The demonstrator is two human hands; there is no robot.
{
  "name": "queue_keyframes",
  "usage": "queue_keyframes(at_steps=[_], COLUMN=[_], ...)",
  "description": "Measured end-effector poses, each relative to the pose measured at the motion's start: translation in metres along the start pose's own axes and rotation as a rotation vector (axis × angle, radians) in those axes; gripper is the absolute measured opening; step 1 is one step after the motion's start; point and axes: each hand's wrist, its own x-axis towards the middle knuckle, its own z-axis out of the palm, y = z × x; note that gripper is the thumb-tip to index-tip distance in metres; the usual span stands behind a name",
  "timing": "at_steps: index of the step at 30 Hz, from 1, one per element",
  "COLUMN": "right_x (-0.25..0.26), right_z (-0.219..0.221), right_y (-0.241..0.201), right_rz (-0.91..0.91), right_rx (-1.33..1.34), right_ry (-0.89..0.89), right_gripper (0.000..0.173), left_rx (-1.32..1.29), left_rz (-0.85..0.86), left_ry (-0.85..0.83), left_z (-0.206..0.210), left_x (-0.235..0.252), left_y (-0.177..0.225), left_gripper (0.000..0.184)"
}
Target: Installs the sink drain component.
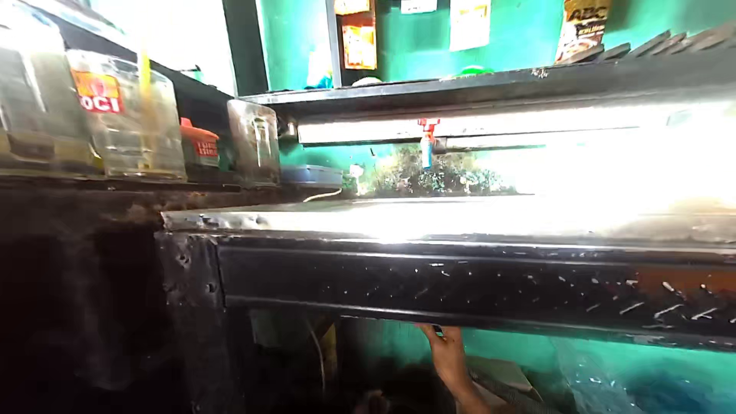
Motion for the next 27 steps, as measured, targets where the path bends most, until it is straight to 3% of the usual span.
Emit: queue_keyframes(at_steps=[3, 7, 10, 15, 27], right_x=[0.001, -0.009, -0.013, -0.003, -0.001], right_z=[-0.002, -0.005, -0.008, -0.005, -0.001], right_y=[0.0, -0.01, -0.019, -0.015, -0.011], right_rz=[-0.007, 0.058, 0.103, 0.107, 0.087], right_rx=[-0.042, -0.109, -0.148, -0.08, -0.077], right_ry=[-0.015, -0.05, -0.075, -0.062, -0.053], right_gripper=[0.016, 0.027, 0.035, 0.029, 0.028], left_rx=[-0.006, -0.05, -0.021, 0.137, 0.164], left_rz=[0.018, 0.12, 0.039, -0.033, -0.076], left_ry=[-0.036, -0.019, -0.089, -0.184, -0.158], left_z=[-0.01, -0.001, -0.006, -0.015, -0.013], left_x=[-0.003, 0.009, 0.007, -0.002, 0.001], left_y=[0.011, -0.015, -0.002, 0.022, 0.021], left_gripper=[0.044, 0.043, 0.042, 0.045, 0.04])
